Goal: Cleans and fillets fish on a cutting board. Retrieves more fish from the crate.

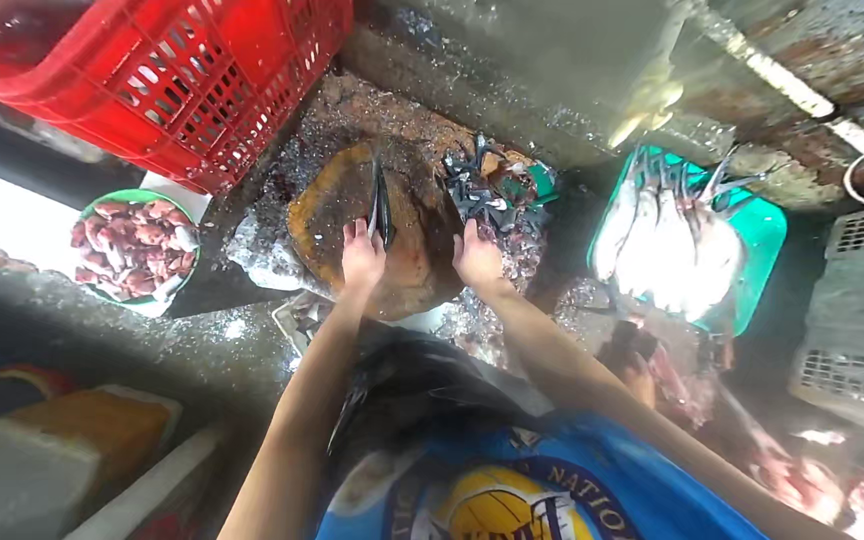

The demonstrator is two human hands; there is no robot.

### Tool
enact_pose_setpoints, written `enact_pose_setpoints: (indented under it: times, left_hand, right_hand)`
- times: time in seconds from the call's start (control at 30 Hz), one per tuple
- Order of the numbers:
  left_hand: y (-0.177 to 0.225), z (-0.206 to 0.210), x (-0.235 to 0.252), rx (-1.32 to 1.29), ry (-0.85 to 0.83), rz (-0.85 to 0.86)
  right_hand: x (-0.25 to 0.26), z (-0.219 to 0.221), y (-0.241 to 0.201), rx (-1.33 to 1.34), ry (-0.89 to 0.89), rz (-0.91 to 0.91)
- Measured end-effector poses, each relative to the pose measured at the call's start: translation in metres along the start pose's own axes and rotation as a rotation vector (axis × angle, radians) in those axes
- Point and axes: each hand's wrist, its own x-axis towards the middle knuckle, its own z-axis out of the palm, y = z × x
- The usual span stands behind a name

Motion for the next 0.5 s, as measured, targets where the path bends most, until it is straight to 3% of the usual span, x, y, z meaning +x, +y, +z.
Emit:
enact_pose_setpoints:
  times: [0.1,0.13,0.27,0.4,0.5]
  left_hand:
    - [0.006,-0.009,-0.019,0.113,-0.004,-0.088]
    - [0.007,-0.011,-0.017,0.126,-0.029,-0.127]
    - [0.012,-0.011,-0.015,0.117,-0.104,-0.212]
    - [0.018,-0.007,-0.013,0.136,-0.139,-0.246]
    - [0.021,-0.013,-0.01,0.039,-0.159,-0.297]
  right_hand:
    - [-0.021,-0.002,-0.006,0.146,0.342,-0.141]
    - [-0.029,-0.005,-0.018,0.222,0.383,-0.202]
    - [-0.035,-0.014,-0.085,0.471,0.023,-0.258]
    - [0.007,-0.017,-0.129,0.51,-0.464,-0.025]
    - [0.028,-0.018,-0.135,0.468,-0.556,0.018]
